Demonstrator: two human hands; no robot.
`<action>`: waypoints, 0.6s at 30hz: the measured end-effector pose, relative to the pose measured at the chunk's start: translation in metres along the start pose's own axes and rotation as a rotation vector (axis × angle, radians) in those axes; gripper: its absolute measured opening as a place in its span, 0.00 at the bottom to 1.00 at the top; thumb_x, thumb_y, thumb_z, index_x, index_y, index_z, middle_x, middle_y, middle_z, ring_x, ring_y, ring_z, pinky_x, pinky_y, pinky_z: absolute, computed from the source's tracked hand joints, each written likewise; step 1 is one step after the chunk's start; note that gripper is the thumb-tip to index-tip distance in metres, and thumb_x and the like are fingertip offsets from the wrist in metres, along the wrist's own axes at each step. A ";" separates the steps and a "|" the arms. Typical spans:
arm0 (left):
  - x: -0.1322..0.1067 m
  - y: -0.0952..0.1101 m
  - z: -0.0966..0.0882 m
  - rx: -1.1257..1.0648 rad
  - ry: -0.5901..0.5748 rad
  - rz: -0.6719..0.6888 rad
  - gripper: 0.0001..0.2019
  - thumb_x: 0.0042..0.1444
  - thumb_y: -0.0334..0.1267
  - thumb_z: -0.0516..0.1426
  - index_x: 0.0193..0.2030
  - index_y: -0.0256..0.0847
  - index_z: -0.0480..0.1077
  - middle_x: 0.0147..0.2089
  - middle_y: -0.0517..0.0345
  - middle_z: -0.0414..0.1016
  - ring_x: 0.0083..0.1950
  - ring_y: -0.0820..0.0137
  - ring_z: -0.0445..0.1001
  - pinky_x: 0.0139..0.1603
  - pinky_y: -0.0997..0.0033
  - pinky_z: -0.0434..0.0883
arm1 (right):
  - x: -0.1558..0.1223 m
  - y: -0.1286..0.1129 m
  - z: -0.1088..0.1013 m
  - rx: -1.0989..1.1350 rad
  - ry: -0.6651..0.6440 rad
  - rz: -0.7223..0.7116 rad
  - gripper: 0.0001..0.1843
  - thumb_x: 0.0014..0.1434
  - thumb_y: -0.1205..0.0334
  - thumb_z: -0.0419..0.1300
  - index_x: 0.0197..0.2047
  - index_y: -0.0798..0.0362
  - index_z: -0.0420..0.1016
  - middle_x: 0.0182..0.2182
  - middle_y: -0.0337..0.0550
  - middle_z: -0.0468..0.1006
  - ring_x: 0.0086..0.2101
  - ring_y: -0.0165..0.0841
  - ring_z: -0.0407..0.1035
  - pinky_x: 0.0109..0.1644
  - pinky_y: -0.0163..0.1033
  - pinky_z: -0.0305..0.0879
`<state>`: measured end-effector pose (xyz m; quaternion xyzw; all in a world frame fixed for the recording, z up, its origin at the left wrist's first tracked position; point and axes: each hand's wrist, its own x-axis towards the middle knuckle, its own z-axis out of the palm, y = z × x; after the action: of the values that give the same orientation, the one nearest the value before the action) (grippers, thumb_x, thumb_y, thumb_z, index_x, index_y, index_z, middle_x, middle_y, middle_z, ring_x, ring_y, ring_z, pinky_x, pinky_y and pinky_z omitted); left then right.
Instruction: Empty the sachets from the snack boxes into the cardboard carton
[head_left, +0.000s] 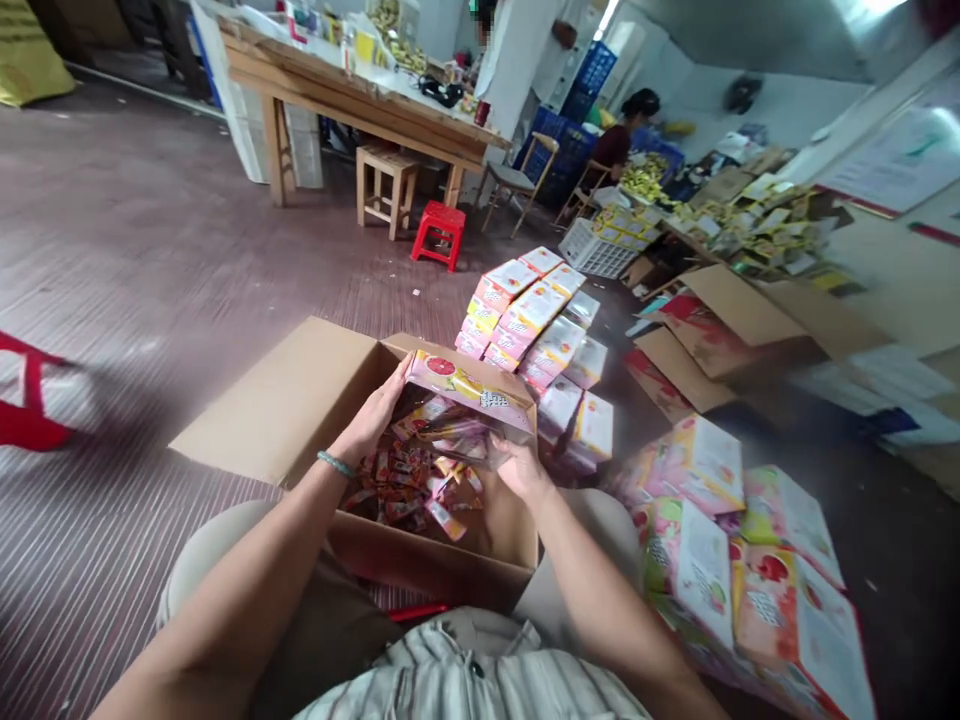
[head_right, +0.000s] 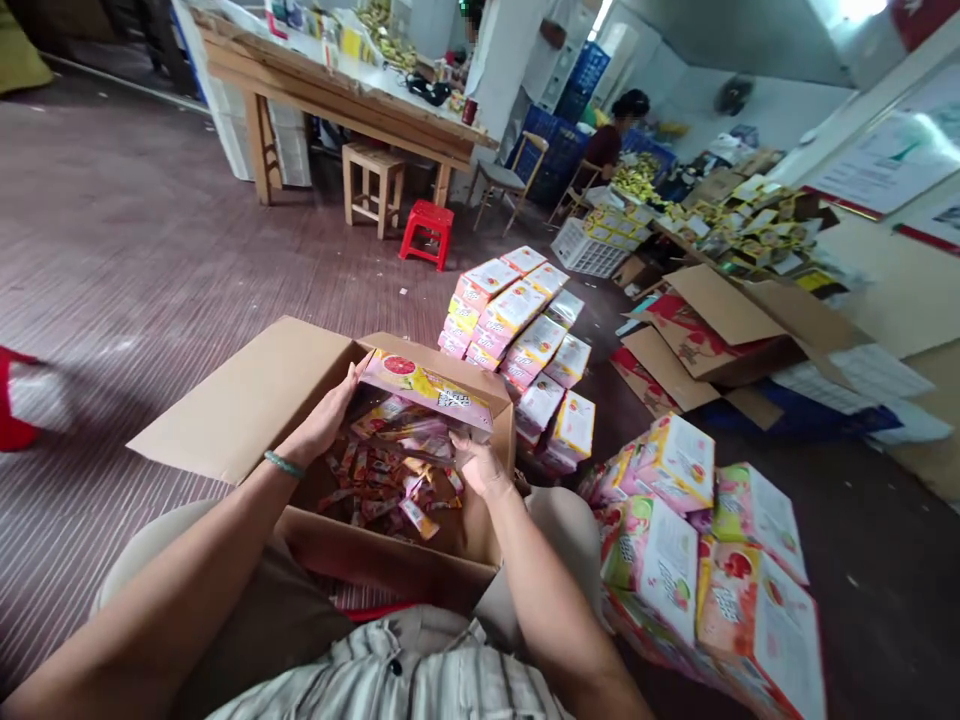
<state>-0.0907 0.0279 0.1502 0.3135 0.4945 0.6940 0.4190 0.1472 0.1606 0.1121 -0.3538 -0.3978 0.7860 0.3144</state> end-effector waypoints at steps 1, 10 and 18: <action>-0.001 0.000 0.000 0.065 -0.062 0.034 0.31 0.62 0.58 0.61 0.69 0.52 0.69 0.79 0.65 0.55 0.81 0.59 0.46 0.80 0.64 0.46 | 0.000 0.001 -0.004 0.019 -0.003 0.022 0.23 0.35 0.62 0.75 0.38 0.46 0.79 0.36 0.35 0.85 0.40 0.39 0.79 0.50 0.47 0.76; 0.005 -0.013 0.001 0.147 -0.232 -0.120 0.50 0.57 0.64 0.62 0.80 0.54 0.46 0.81 0.59 0.46 0.81 0.53 0.44 0.80 0.52 0.47 | -0.006 -0.002 -0.011 0.002 0.087 -0.025 0.22 0.34 0.57 0.78 0.34 0.50 0.78 0.36 0.41 0.86 0.40 0.40 0.78 0.47 0.47 0.76; 0.003 -0.011 0.005 0.008 -0.231 -0.130 0.50 0.59 0.59 0.63 0.80 0.57 0.38 0.81 0.56 0.50 0.79 0.52 0.51 0.77 0.49 0.57 | -0.022 -0.028 -0.009 -0.128 0.160 -0.124 0.26 0.35 0.54 0.81 0.39 0.48 0.81 0.39 0.39 0.85 0.45 0.39 0.78 0.54 0.46 0.74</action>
<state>-0.0853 0.0341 0.1416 0.3604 0.4650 0.6226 0.5160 0.1726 0.1603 0.1386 -0.4092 -0.4421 0.7072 0.3700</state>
